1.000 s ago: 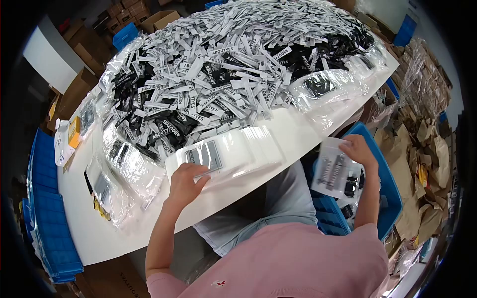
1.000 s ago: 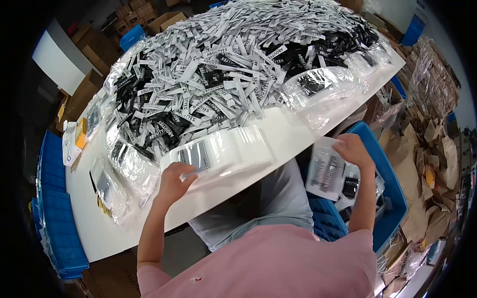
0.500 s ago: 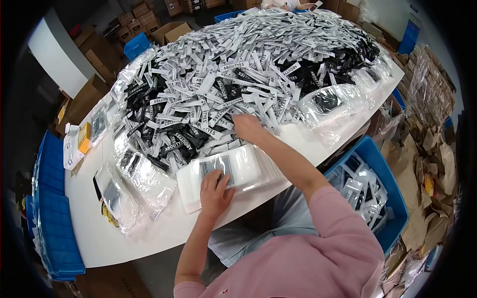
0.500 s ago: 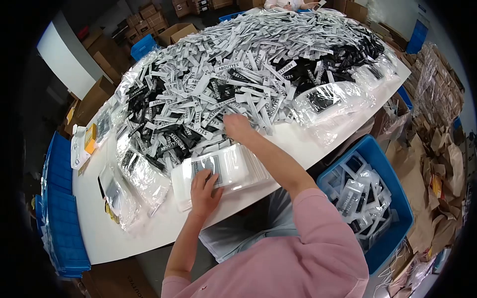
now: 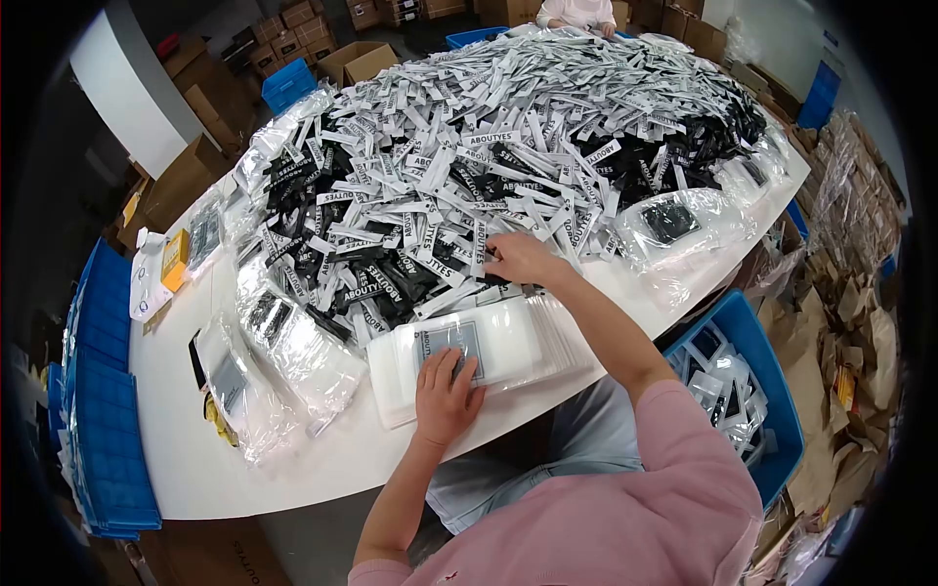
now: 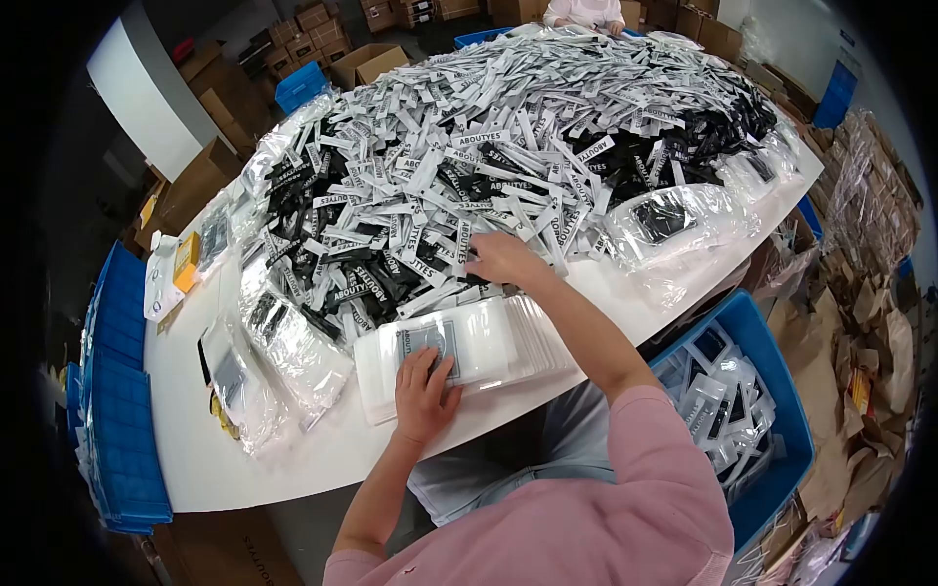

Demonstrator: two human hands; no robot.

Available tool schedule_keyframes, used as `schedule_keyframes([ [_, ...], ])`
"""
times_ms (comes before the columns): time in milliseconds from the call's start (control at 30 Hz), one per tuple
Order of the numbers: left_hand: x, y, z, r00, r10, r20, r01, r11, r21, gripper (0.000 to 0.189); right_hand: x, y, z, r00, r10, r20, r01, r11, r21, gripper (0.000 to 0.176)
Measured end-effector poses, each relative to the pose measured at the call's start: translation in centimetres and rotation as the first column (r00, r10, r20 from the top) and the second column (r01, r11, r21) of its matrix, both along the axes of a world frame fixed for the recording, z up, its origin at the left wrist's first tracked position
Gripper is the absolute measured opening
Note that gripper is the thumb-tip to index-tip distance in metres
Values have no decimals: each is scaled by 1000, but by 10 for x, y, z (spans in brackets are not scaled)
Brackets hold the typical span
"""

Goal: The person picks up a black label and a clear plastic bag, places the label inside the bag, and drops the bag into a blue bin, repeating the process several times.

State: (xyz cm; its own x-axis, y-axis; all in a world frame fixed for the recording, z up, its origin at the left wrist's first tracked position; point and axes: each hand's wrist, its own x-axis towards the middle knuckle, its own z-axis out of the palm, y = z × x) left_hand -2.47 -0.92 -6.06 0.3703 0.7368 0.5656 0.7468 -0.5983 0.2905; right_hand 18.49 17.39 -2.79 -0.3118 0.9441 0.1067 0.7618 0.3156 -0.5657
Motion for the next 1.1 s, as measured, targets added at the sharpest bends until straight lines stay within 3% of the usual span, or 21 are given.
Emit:
schedule_keyframes([
  [67, 0, 0, 1, 1000, 3, -5, -3, 1000, -4, 45, -5, 2, -9, 978, 97, 183, -106, 994, 37, 24],
  [100, 0, -1, 1, 1000, 0, -9, 0, 1000, -4, 44, -1, 4, -7, 993, 74, 88, -77, 997, 28, 23],
  [200, 0, 0, 1, 1000, -1, -7, 1, 1000, -9, 44, 12, -1, -1, 997, 4, 83, -3, 1000, -3, 20],
  [267, 0, 0, 0, 1000, -3, -7, 3, 1000, -13, 44, 14, -12, 5, 990, 70, 120, -63, 996, -65, 18],
  [333, 0, 0, 0, 1000, -2, -9, 2, 1000, -16, 44, 6, -23, 3, 952, 158, 262, -168, 986, 14, 19],
  [400, 0, 0, 1, 1000, 0, -17, -1, 1000, -12, 43, 6, -19, -6, 968, 132, 214, -152, 985, 81, 21],
  [467, -1, 0, 0, 1000, 2, -20, -2, 1000, -10, 43, 14, -11, 1, 943, 273, 190, -282, 959, 24, 20],
  [533, 0, -1, 0, 1000, 2, -18, -2, 1000, -14, 43, 24, -10, 7, 973, 229, 3, -227, 964, 139, 21],
  [567, 0, -1, 1, 1000, -2, -11, 2, 1000, -5, 45, 29, -13, 9, 975, 53, -215, -78, 991, -109, 24],
  [600, 0, 0, 2, 1000, -7, -4, 7, 1000, 4, 47, 33, -17, 15, 976, 53, -213, -78, 991, -109, 24],
  [633, -1, 0, 1, 1000, -8, -2, 8, 1000, 4, 47, 37, -21, 19, 875, -93, -475, -49, 960, -277, 25],
  [667, -2, 0, -1, 1000, -10, -7, 10, 1000, -2, 45, 41, -24, 21, 695, -270, -666, -69, 897, -436, 26],
  [800, -1, 0, -1, 1000, -12, -12, 12, 1000, 2, 43, 45, -28, 29, 748, -380, -545, 105, 878, -468, 27],
  [867, -1, 0, 0, 1000, -12, -14, 12, 1000, 4, 43, 44, -25, 24, 767, -343, -542, 85, 892, -445, 28],
  [967, 0, 0, 0, 1000, -12, -14, 12, 1000, 5, 44, 32, -13, 17, 678, -367, -636, 105, 906, -410, 19],
  [1000, 0, 0, 0, 1000, -13, -14, 13, 1000, 4, 44, 26, -8, 16, 913, -102, -395, 151, 984, 94, 12],
  [1033, -1, 1, 0, 1000, -14, -19, 14, 1000, 4, 44, 20, -5, 13, 1000, 12, 6, -13, 832, 554, 8],
  [1067, -1, 1, 1, 1000, -12, -20, 12, 1000, 7, 44, 20, -7, 10, 996, 39, 85, -70, 913, 403, 16],
  [1100, 0, 0, 0, 1000, -11, -20, 11, 1000, 9, 45, 16, -3, 10, 948, 93, 305, -198, 922, 334, 16],
])
